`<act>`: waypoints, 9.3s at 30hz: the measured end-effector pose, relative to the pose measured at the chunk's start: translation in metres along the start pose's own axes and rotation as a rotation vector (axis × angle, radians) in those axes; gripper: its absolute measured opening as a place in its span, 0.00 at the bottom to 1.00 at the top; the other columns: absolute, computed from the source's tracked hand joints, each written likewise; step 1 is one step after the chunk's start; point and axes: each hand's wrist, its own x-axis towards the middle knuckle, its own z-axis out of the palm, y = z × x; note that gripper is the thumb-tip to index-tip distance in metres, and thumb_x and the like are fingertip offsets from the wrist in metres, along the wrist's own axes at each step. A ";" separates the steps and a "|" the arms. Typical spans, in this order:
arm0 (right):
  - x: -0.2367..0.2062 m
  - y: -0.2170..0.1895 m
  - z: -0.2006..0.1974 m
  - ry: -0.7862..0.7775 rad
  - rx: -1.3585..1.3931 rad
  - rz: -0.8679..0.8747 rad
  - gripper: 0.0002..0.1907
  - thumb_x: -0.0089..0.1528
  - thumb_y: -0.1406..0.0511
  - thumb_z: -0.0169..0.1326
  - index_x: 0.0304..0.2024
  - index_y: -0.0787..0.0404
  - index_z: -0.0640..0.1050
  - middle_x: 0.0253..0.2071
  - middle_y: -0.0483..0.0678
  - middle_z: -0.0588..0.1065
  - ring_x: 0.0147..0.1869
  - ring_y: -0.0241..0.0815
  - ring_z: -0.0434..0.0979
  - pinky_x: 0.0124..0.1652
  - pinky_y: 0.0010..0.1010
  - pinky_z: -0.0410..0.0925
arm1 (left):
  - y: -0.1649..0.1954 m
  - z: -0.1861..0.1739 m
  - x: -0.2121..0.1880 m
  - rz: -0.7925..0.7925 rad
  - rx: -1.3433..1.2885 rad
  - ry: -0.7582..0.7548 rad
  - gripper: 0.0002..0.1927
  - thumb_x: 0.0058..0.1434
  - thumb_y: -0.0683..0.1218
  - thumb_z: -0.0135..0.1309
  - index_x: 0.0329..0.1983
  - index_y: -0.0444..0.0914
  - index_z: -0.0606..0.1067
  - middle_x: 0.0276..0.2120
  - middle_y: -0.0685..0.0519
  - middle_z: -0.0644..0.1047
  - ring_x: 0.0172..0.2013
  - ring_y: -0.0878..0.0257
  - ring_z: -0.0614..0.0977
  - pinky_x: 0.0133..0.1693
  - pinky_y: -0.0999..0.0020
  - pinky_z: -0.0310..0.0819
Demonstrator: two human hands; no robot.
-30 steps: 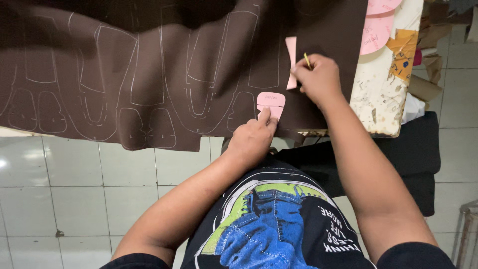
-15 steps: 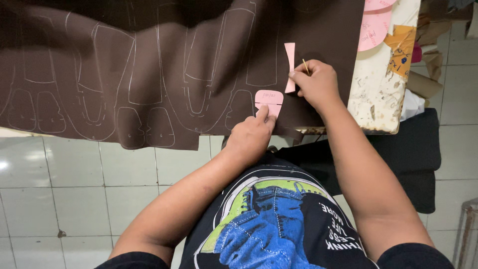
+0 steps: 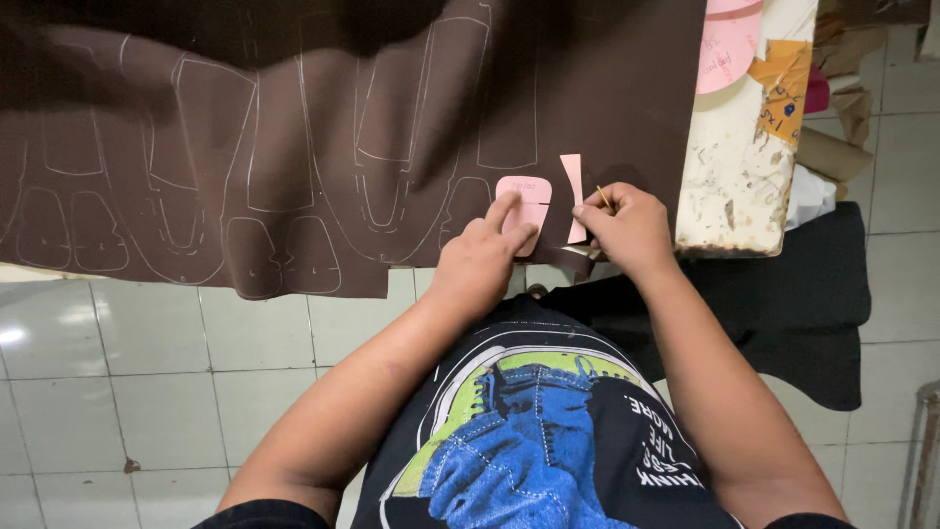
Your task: The person traces pink paper shoe patterns onto a large brown leather sheet using a marking pen, repositioning the patterns and smoothing the leather between tracings. They align each pattern piece on the sheet and draw around its outline, working across the material.
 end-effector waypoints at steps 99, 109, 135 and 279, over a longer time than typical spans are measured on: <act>-0.007 -0.001 0.022 -0.069 -0.506 -0.567 0.37 0.54 0.59 0.69 0.65 0.50 0.71 0.50 0.53 0.71 0.51 0.54 0.77 0.47 0.44 0.71 | -0.029 0.051 -0.057 0.153 -0.138 0.412 0.22 0.59 0.38 0.58 0.58 0.34 0.74 0.61 0.46 0.73 0.57 0.48 0.75 0.60 0.56 0.70; -0.005 0.001 0.022 -0.064 -0.505 -0.577 0.37 0.54 0.58 0.70 0.65 0.52 0.72 0.50 0.52 0.71 0.52 0.53 0.77 0.47 0.43 0.71 | -0.040 0.060 -0.059 0.206 -0.032 0.355 0.29 0.55 0.36 0.54 0.63 0.37 0.75 0.64 0.52 0.73 0.60 0.53 0.73 0.64 0.60 0.68; -0.015 -0.044 0.023 -0.146 -0.237 -0.732 0.08 0.71 0.63 0.56 0.48 0.60 0.82 0.41 0.52 0.75 0.44 0.50 0.78 0.44 0.36 0.71 | 0.035 0.093 -0.029 -0.302 -0.048 0.054 0.38 0.66 0.47 0.47 0.73 0.24 0.49 0.20 0.36 0.75 0.18 0.42 0.79 0.21 0.46 0.74; -0.044 0.002 0.025 -0.160 -0.401 -1.037 0.05 0.65 0.69 0.60 0.40 0.62 0.75 0.37 0.50 0.76 0.44 0.53 0.76 0.46 0.41 0.68 | -0.029 0.029 -0.005 0.022 -0.062 0.217 0.14 0.55 0.42 0.59 0.43 0.51 0.83 0.57 0.65 0.74 0.54 0.62 0.73 0.51 0.57 0.59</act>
